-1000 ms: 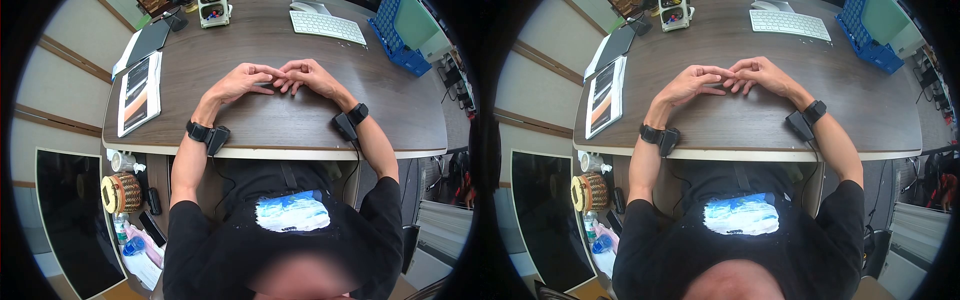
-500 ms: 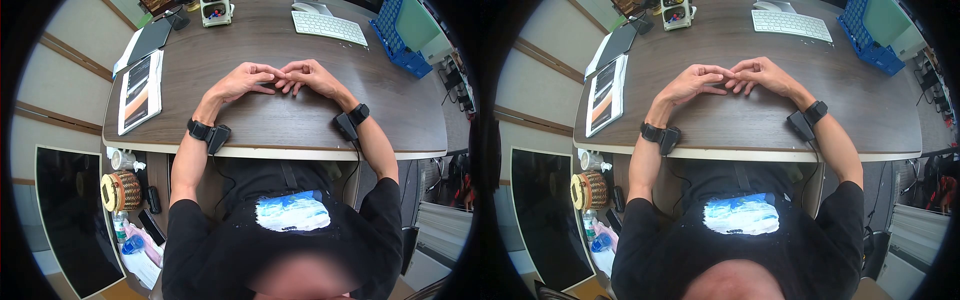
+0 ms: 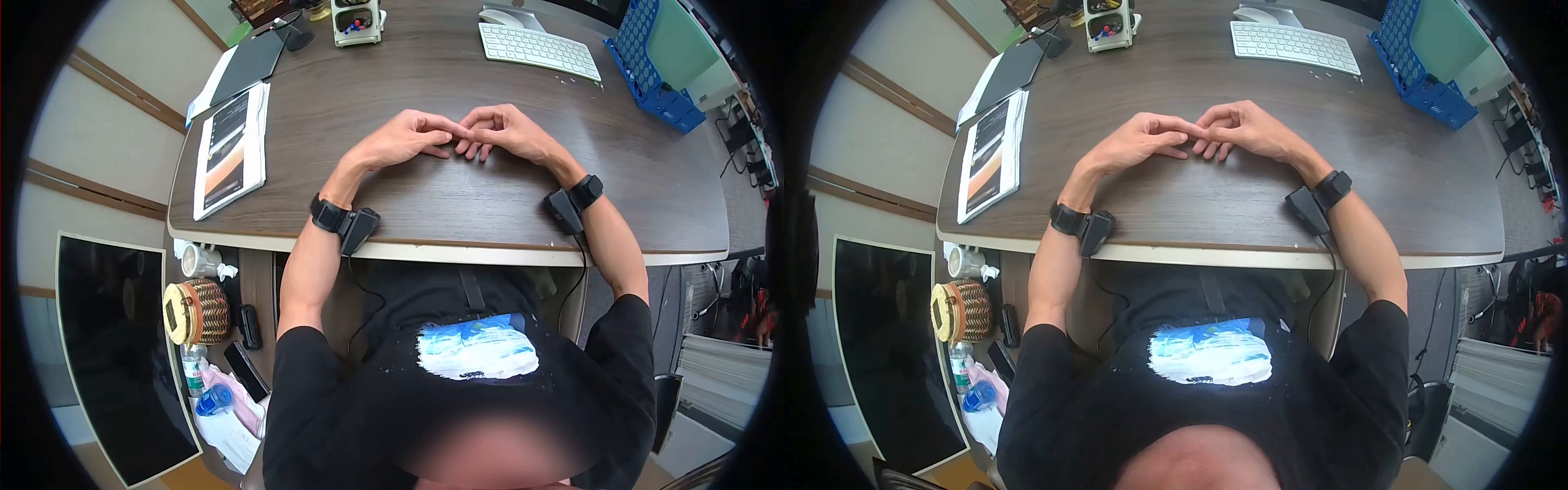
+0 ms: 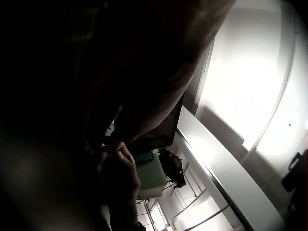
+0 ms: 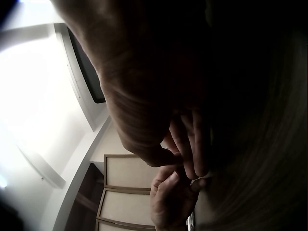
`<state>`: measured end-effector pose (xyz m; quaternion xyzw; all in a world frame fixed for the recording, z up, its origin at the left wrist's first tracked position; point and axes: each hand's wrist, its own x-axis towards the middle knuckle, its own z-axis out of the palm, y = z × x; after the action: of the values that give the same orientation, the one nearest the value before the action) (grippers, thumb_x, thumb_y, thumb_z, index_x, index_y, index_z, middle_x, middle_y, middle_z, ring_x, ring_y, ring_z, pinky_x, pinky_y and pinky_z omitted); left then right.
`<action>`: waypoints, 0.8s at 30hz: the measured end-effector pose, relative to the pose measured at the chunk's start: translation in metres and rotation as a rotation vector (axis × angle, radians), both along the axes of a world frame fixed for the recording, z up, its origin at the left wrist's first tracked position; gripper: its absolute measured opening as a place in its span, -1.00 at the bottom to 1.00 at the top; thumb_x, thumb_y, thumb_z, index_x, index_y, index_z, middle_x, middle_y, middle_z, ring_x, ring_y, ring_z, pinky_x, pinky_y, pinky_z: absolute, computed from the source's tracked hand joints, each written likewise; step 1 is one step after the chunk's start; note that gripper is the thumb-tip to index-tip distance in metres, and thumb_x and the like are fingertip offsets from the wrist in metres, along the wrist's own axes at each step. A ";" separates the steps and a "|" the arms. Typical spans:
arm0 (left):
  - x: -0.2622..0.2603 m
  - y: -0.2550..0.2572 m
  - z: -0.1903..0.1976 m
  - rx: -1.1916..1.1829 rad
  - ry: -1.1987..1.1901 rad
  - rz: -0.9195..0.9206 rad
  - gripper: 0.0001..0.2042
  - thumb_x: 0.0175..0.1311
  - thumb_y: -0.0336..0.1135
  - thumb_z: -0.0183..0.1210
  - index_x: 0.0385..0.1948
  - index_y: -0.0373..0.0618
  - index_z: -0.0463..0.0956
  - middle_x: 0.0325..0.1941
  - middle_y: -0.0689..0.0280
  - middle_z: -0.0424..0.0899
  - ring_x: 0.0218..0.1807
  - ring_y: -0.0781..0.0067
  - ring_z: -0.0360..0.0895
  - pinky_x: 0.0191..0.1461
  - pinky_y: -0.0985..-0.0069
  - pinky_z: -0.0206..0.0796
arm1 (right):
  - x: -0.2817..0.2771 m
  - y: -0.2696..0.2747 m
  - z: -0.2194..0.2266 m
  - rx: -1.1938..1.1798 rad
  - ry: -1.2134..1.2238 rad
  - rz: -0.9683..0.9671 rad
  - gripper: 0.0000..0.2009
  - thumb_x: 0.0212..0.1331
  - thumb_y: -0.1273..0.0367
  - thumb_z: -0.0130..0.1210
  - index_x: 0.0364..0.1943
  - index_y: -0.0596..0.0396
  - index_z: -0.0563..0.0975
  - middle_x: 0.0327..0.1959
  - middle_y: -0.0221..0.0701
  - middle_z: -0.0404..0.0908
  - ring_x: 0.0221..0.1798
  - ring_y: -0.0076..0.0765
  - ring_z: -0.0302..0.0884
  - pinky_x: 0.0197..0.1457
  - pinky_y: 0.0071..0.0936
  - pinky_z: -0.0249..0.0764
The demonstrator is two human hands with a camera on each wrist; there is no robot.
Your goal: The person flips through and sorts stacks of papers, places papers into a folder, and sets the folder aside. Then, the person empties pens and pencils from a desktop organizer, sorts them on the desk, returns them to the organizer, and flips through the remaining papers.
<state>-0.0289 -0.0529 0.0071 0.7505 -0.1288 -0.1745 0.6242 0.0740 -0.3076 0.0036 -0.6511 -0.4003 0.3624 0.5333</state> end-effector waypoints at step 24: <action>-0.001 -0.001 0.000 0.008 -0.009 -0.003 -0.67 0.70 -0.27 0.11 0.32 -0.14 0.68 0.25 0.22 0.74 0.35 0.39 0.61 0.41 0.41 0.61 | 0.001 0.001 0.000 -0.023 -0.022 0.015 -0.72 0.58 0.31 0.10 0.09 0.28 0.63 -0.09 -0.20 0.84 -0.09 -0.42 0.78 0.00 -0.49 0.71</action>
<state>-0.0302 -0.0539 0.0069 0.7535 -0.1320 -0.1725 0.6205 0.0751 -0.3066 0.0036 -0.6582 -0.4067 0.3637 0.5187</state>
